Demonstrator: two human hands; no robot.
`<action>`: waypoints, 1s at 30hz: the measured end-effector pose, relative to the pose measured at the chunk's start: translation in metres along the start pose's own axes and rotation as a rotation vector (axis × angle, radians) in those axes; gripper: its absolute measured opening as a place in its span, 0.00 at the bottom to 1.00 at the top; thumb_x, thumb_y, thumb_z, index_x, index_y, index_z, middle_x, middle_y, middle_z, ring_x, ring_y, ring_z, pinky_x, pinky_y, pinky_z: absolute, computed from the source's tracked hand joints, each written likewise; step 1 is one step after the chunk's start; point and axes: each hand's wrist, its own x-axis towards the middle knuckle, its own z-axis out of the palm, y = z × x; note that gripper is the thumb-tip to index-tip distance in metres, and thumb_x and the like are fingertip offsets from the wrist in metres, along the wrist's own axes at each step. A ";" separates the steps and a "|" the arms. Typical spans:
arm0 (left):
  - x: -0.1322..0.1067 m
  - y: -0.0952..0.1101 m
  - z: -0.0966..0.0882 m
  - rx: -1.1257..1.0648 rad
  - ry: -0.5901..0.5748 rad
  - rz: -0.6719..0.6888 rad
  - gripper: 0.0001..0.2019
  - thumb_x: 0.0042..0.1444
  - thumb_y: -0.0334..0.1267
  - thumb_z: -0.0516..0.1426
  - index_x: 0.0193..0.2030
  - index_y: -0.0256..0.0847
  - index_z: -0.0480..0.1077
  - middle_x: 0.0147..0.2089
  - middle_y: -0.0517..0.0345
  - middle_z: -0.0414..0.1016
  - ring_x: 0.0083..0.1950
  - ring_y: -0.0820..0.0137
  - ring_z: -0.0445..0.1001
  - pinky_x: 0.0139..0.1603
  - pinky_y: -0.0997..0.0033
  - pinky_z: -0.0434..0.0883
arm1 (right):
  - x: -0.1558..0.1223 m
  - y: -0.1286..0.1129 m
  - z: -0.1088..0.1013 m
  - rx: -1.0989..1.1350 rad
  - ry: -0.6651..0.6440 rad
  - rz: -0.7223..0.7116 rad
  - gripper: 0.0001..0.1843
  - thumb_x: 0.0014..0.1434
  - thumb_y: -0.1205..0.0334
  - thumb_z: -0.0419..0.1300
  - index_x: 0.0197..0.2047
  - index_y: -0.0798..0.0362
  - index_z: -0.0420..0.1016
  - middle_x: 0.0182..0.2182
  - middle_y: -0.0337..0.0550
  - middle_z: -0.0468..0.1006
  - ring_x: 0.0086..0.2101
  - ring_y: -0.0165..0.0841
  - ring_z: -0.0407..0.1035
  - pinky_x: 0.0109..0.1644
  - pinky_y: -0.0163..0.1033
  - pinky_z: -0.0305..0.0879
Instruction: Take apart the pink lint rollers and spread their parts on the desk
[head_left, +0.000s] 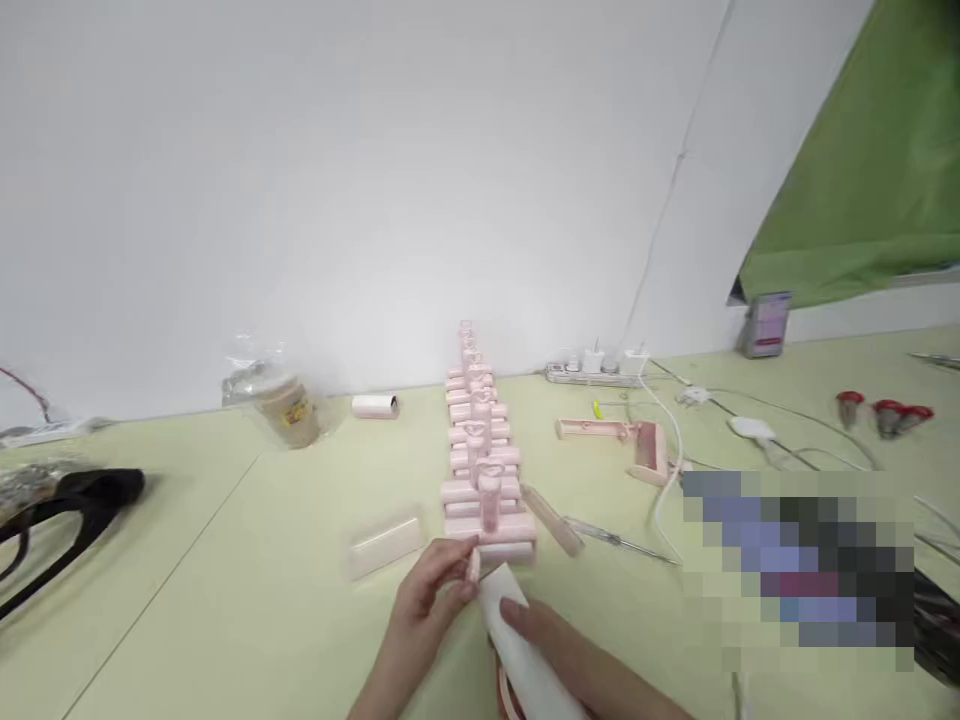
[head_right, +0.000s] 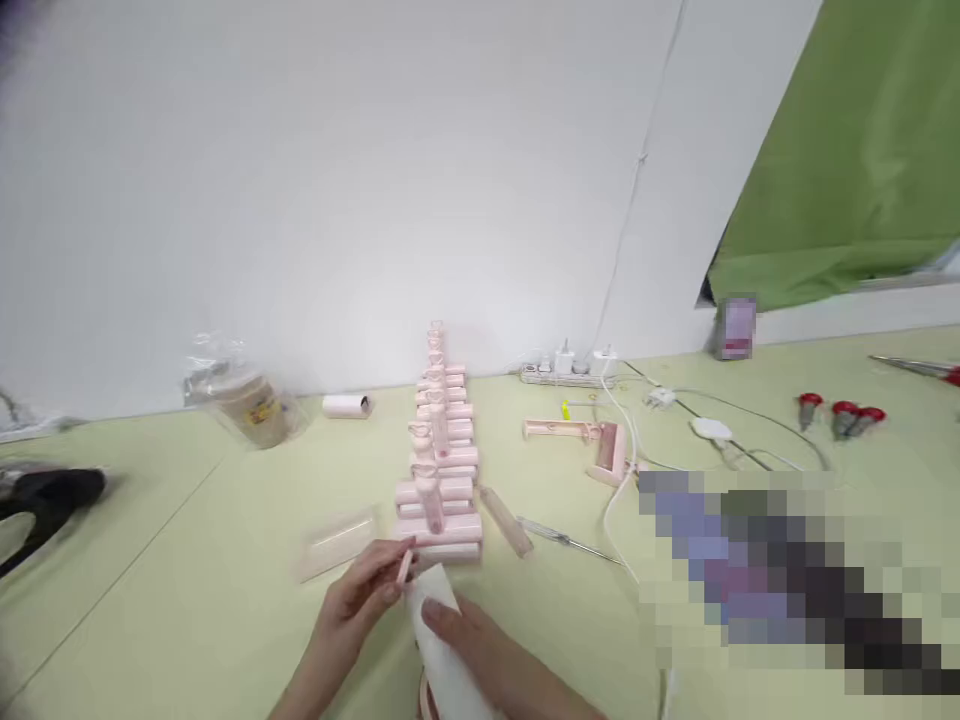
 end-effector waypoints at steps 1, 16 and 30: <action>-0.001 0.003 0.001 0.013 -0.024 -0.021 0.12 0.54 0.41 0.55 0.46 0.54 0.70 0.44 0.58 0.71 0.47 0.67 0.68 0.46 0.72 0.66 | -0.001 -0.001 0.000 -0.009 -0.006 0.004 0.32 0.44 0.34 0.54 0.34 0.57 0.62 0.13 0.36 0.68 0.13 0.24 0.60 0.16 0.28 0.53; -0.018 0.006 0.014 0.023 -0.108 -0.189 0.20 0.53 0.45 0.55 0.54 0.51 0.64 0.56 0.55 0.64 0.57 0.60 0.61 0.57 0.62 0.58 | -0.006 -0.002 0.000 -0.001 0.061 0.075 0.32 0.43 0.32 0.53 0.32 0.56 0.64 0.18 0.39 0.69 0.18 0.27 0.62 0.22 0.32 0.56; -0.040 -0.005 0.031 0.625 0.491 0.406 0.20 0.59 0.34 0.49 0.58 0.51 0.57 0.51 0.49 0.66 0.52 0.64 0.67 0.47 0.67 0.71 | -0.007 -0.015 -0.012 0.246 0.048 -0.334 0.16 0.54 0.56 0.57 0.45 0.52 0.72 0.45 0.45 0.70 0.49 0.38 0.60 0.52 0.43 0.56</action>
